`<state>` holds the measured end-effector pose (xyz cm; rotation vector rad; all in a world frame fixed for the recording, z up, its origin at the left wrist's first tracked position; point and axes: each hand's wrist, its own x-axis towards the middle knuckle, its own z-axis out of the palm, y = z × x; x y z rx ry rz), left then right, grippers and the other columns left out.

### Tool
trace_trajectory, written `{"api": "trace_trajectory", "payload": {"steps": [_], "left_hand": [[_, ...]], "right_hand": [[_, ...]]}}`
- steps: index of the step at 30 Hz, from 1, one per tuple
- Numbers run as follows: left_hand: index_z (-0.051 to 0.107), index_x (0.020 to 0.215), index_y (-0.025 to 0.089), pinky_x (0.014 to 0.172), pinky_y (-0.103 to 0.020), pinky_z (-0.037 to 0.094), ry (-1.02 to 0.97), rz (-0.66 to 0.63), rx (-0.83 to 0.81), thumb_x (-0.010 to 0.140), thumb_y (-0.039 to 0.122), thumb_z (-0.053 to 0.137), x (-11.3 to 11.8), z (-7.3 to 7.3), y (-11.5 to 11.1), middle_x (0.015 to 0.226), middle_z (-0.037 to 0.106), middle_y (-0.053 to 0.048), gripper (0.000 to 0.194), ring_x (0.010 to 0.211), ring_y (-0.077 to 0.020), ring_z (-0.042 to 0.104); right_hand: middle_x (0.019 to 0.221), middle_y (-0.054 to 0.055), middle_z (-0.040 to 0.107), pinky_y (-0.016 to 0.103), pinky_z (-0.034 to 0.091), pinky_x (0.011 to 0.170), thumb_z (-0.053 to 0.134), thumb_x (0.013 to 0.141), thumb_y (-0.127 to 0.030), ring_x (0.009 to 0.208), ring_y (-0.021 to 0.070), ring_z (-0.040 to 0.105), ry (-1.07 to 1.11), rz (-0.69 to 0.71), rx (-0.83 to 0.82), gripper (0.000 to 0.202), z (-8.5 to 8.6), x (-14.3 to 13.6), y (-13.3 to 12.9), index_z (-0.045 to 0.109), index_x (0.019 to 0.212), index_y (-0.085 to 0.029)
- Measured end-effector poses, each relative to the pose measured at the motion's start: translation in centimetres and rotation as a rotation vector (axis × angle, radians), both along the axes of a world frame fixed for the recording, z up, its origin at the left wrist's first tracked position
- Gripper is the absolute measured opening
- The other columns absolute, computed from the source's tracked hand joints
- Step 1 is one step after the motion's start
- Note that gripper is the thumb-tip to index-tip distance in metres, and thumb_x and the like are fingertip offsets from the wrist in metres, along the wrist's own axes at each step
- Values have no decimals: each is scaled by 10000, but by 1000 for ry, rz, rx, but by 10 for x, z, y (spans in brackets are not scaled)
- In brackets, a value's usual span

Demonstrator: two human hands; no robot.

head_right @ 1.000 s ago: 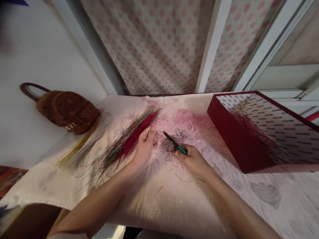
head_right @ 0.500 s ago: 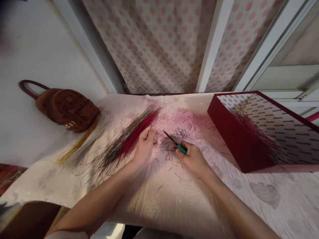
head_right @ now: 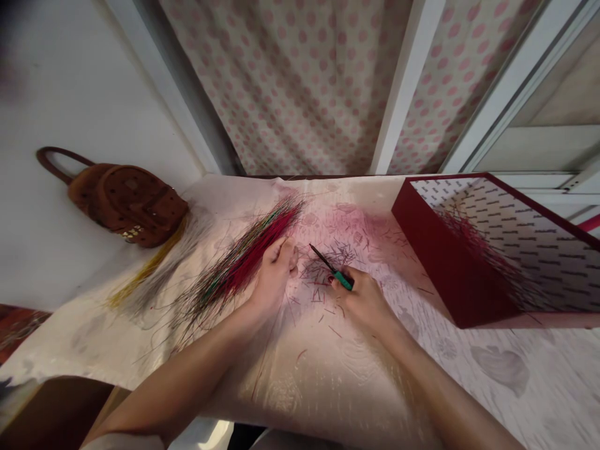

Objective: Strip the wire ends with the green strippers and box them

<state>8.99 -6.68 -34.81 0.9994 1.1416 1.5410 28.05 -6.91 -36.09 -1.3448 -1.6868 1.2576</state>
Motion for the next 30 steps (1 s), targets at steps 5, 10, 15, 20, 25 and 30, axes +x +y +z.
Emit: {"api": "trace_trajectory", "payload": {"steps": [5,10,15,20,25,30], "left_hand": [[379,715,208,455,-204,285,-95,-11,-6,908,533,630,2,5,-2,614,345,66,454,504,-75,301],[356,709,211,455,-203,251,-137,-16,-60,867,547,673,2,10,-4,603,315,75,488,497,-68,265],[347,753,216,457,-198,188,-242,-39,-146,840,504,712,1,14,-5,626,292,82,473,503,-64,216],[444,795,201,458,-182,233,-116,1,-95,860,465,712,0,13,-5,679,406,60,382,519,-57,308],[481,887,211,450,-179,223,-143,21,-65,881,419,704,-3,14,-3,722,516,47,306,489,-47,310],[535,841,208,500,-195,272,-33,21,-66,882,361,683,-10,16,1,632,482,52,217,527,-82,371]], "right_hand": [[682,-28,451,259,208,487,729,833,-535,540,95,344,437,261,-524,409,10,0,-8,641,939,-150],[611,-35,446,264,222,487,698,841,-572,518,98,342,313,199,-357,422,8,-1,-7,575,775,-174],[549,-45,431,282,288,514,610,850,-508,525,132,374,-33,50,-28,344,3,1,-5,502,692,-222],[645,9,588,302,373,579,548,811,-474,612,186,523,-192,-6,45,289,10,1,-6,623,788,-196],[666,32,640,322,415,609,531,797,-477,646,225,586,-212,-13,67,325,13,2,-7,669,837,-186],[662,19,628,315,407,594,539,803,-447,638,216,577,-196,-23,95,265,11,4,-8,645,798,-204]]}}
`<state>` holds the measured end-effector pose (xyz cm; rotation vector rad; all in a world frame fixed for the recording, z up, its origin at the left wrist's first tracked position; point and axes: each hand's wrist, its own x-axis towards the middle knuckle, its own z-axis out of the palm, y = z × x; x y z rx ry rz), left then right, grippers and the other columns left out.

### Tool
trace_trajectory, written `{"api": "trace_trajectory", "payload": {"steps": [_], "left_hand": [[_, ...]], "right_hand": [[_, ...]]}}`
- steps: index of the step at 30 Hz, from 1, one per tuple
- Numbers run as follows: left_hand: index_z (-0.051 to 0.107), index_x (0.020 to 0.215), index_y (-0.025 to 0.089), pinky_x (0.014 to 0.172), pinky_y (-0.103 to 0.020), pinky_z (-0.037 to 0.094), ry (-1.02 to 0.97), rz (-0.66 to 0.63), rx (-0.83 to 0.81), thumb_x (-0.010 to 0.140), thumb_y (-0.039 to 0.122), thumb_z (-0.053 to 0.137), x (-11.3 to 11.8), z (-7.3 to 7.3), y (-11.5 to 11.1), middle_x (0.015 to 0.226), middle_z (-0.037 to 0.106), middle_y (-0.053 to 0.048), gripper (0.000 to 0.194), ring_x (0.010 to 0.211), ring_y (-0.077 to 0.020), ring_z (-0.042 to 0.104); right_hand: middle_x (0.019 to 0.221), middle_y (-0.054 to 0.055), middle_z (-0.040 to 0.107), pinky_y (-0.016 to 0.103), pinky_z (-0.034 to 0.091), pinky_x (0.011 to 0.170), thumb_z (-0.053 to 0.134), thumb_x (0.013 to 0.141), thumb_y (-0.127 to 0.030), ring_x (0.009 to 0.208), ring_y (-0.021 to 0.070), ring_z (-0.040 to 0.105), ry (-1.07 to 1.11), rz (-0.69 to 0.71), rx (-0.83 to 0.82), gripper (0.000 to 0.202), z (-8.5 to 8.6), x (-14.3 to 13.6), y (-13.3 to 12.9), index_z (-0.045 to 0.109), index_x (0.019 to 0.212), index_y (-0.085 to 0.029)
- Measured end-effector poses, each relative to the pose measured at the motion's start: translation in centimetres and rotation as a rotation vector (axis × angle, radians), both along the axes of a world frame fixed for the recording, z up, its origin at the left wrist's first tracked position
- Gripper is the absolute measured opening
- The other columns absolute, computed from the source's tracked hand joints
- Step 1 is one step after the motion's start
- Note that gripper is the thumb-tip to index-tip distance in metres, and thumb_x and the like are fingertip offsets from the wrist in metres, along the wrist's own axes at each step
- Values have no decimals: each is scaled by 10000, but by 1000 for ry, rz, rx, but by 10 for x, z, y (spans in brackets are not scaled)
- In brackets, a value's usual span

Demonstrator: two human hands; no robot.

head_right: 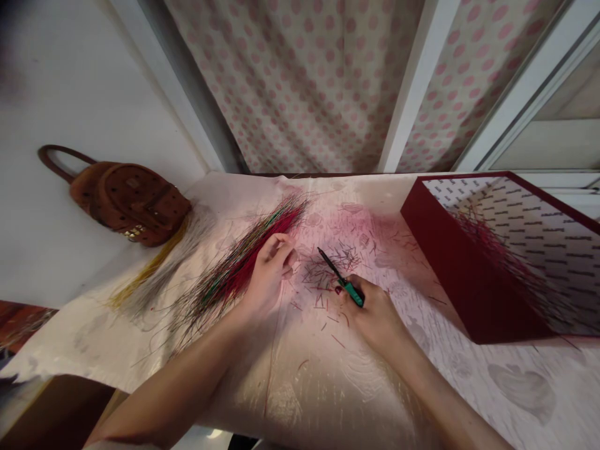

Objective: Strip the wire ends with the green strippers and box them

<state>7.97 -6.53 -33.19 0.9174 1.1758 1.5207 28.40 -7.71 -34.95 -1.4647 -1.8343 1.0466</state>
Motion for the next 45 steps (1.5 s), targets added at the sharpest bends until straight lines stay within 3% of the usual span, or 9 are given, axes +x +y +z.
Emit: {"api": "trace_trajectory", "payload": {"steps": [4,8,12,17,23,31,35,41,45], "left_hand": [[667,743,165,654,-244,388,340,-134,93,886,371,682,-2,1,0,734,615,-18,251,693,-137,516],[698,774,169,681,-262,376,471,-248,138,904,377,668,-2,2,-2,744,630,-22,247,706,-151,522],[590,709,176,646,-255,330,548,-219,202,948,344,606,-2,1,-3,710,524,2,292,684,-140,455],[591,756,183,665,-254,354,609,-198,210,983,328,549,1,1,-5,740,572,-6,272,698,-145,491],[660,868,198,688,-254,389,629,-203,215,988,314,537,3,0,-10,816,663,-20,207,732,-156,554],[545,714,190,635,-275,298,828,-105,287,1002,348,533,3,1,-11,686,528,2,329,647,-146,452],[493,689,193,696,-293,334,792,-97,386,1012,314,507,2,5,-11,734,524,-21,345,711,-168,481],[610,852,189,899,-332,438,675,-168,507,1032,291,445,5,7,-18,1034,653,-116,265,995,-226,605],[667,959,173,808,-314,468,534,-293,443,1055,367,416,9,6,-22,986,686,-110,332,875,-200,624]], "right_hand": [[633,0,580,311,381,583,549,831,-458,612,194,531,14,21,-41,277,-2,2,0,643,819,-198],[564,-34,482,300,334,546,554,876,-474,544,158,438,106,66,-105,287,-6,6,2,611,802,-201],[554,-33,472,298,310,525,591,869,-500,520,143,418,183,93,-181,324,-6,6,2,548,722,-215],[518,-26,469,295,315,513,592,878,-559,490,136,421,252,114,-280,407,0,1,0,490,660,-230],[511,-18,456,300,326,520,563,881,-616,506,146,423,240,158,-276,465,-2,1,-1,457,628,-241],[555,-32,470,308,320,537,548,878,-501,536,165,431,94,71,-128,305,-7,4,2,543,737,-230],[609,-16,525,310,343,567,555,849,-479,591,188,495,22,19,-80,268,-4,4,2,602,814,-218],[648,-4,575,311,359,591,522,878,-440,616,199,546,-23,24,-38,244,-5,4,-3,617,870,-215],[691,7,602,309,364,605,525,887,-401,644,201,558,-32,34,-4,203,-3,3,-4,608,869,-216]]}}
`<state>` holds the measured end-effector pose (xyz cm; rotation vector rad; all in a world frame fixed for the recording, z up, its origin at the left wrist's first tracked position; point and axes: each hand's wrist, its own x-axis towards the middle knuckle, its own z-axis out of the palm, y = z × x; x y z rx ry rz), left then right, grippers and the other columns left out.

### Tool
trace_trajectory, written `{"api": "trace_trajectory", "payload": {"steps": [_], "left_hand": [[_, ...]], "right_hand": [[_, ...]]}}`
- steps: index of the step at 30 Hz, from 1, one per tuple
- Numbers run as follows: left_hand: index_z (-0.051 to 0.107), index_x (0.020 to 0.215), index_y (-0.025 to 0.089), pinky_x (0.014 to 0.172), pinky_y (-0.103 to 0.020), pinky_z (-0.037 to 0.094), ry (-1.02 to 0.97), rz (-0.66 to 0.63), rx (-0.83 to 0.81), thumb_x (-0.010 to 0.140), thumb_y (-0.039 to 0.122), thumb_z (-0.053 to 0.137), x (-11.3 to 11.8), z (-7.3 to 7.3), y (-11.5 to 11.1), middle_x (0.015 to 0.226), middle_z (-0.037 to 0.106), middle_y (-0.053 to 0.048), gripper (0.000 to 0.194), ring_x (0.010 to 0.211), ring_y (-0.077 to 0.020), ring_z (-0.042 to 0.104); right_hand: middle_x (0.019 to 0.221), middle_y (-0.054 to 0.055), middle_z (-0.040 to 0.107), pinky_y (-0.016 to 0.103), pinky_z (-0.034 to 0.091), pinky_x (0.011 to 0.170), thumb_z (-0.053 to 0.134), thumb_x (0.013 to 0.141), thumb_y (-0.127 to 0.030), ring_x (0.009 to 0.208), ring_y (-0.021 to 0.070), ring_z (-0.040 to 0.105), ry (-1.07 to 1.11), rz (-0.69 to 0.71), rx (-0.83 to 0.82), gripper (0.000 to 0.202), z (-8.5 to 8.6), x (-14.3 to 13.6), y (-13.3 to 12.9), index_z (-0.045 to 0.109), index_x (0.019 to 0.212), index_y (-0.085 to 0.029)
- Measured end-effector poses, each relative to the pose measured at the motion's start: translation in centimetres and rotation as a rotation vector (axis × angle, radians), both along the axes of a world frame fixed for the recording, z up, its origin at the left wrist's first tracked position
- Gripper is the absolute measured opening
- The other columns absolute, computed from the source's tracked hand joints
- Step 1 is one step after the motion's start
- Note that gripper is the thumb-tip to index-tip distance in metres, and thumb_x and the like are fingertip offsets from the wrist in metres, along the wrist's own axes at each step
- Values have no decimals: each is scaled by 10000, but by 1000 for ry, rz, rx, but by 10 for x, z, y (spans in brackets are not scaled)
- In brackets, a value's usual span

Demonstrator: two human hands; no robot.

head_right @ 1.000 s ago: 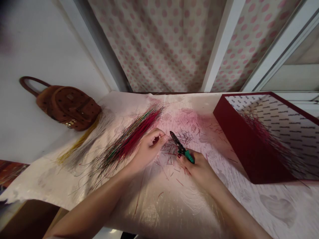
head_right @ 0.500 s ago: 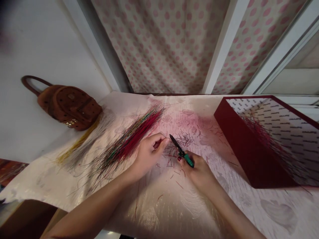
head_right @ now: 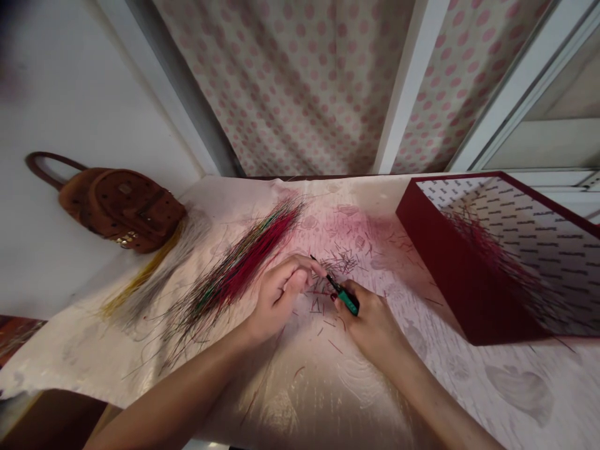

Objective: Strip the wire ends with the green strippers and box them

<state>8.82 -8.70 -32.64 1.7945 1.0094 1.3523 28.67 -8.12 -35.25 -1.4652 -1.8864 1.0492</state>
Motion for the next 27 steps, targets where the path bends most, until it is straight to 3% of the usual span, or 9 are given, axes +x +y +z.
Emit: {"api": "trace_trajectory", "payload": {"steps": [5,11,17,19,23,25,27], "left_hand": [[506,716,179,643,-279,415,-205,8,-97,1049,450,454,1,-7,5,688,504,-5,433,639,-131,494],[443,714,189,594,-270,400,-363,66,-180,1043,460,481,2,-14,10,663,430,22,428,608,-112,457],[410,687,192,529,-243,387,-467,77,-231,996,504,556,3,-13,11,653,367,38,464,563,-96,400],[408,679,191,515,-233,375,-495,122,-246,979,508,587,0,-12,12,646,352,41,472,558,-93,370],[398,666,188,510,-216,360,-620,222,-249,932,528,655,-8,-5,17,652,325,43,502,562,-91,310],[408,663,184,520,-214,360,-685,172,-291,915,538,676,-7,-2,17,657,332,42,510,562,-89,303],[414,658,178,525,-212,354,-751,94,-352,905,534,693,-4,-1,16,653,330,43,515,558,-85,296]], "right_hand": [[678,-3,567,307,359,608,534,878,-414,647,194,529,36,25,-37,219,4,1,-1,610,848,-211],[655,-13,530,302,366,588,545,861,-445,637,189,500,94,59,-119,245,4,2,1,598,821,-209],[635,-16,537,306,344,586,604,840,-396,610,177,487,21,-4,14,198,3,1,4,642,835,-202],[609,-16,525,298,334,548,648,821,-418,570,164,464,124,-76,-7,215,0,12,12,648,809,-203],[629,-17,527,266,290,440,792,729,-471,485,114,400,576,-429,-38,319,-2,39,34,604,752,-215],[635,-12,528,259,300,427,844,712,-459,495,117,419,643,-401,-83,333,-1,42,37,628,765,-213],[668,7,553,263,338,435,859,717,-457,530,128,454,739,-265,-214,327,2,33,33,679,809,-200]]}}
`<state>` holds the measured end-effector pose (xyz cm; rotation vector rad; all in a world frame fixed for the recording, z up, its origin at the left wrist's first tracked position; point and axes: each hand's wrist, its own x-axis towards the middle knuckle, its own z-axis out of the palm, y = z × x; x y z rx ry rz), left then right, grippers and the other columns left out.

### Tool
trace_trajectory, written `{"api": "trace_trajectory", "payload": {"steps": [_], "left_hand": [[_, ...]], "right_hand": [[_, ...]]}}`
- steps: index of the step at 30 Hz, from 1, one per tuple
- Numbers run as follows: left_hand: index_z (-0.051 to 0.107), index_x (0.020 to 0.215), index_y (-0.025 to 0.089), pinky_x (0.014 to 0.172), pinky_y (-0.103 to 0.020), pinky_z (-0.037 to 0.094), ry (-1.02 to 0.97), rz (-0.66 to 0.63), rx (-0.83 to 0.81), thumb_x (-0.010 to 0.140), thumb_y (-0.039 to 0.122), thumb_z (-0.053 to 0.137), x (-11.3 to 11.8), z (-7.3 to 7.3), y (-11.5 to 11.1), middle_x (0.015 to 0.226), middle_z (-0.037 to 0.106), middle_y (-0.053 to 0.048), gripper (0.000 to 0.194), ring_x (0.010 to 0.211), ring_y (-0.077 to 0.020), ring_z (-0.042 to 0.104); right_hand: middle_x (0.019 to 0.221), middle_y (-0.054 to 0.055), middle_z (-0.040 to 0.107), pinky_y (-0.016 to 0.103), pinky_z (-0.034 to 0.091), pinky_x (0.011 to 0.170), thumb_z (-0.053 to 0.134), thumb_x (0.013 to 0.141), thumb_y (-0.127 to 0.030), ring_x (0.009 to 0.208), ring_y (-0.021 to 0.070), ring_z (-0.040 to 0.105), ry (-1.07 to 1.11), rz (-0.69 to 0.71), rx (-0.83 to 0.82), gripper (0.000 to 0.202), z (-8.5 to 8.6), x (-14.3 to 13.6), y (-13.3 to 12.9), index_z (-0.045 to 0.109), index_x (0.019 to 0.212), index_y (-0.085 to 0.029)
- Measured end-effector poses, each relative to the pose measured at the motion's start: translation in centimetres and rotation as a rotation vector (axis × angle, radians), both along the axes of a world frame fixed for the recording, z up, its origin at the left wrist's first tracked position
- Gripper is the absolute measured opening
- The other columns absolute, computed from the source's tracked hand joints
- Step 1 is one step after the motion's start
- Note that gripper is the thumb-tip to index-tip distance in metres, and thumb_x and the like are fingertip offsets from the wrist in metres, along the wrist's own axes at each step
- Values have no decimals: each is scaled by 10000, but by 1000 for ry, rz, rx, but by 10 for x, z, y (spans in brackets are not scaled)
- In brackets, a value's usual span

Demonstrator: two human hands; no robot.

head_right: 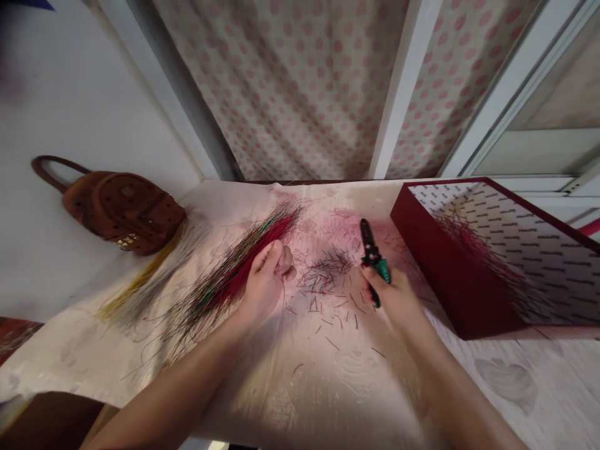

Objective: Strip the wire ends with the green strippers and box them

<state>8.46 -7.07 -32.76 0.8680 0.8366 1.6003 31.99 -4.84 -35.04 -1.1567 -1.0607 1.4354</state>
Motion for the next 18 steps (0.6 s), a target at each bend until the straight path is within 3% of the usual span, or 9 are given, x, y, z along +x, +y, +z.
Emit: {"api": "trace_trajectory", "payload": {"steps": [3,8,14,18], "left_hand": [[411,655,176,532,-210,348,-104,-105,-35,897,510,715,6,-2,-4,636,317,46,513,557,-85,288],[426,665,176,548,-225,361,-149,-235,-96,915,489,697,14,-9,-8,637,324,42,484,562,-92,303],[434,676,182,539,-221,353,-43,-289,-145,909,555,672,17,-18,-9,604,333,50,500,546,-91,308],[434,703,183,503,-220,352,25,-248,-220,869,590,691,18,-18,-10,698,479,16,510,545,-81,364]], "right_hand": [[838,47,647,276,487,583,826,785,-406,676,155,547,280,205,-115,262,7,-23,-13,721,907,-200],[1143,105,692,332,566,791,674,918,-330,841,181,592,638,234,-242,157,20,-46,-25,728,970,-191],[1013,96,679,398,581,882,618,947,-328,921,232,635,708,255,-245,188,23,-49,-27,725,993,-180],[961,69,657,395,576,920,620,944,-299,904,218,630,718,217,-232,144,19,-46,-24,714,971,-193]]}}
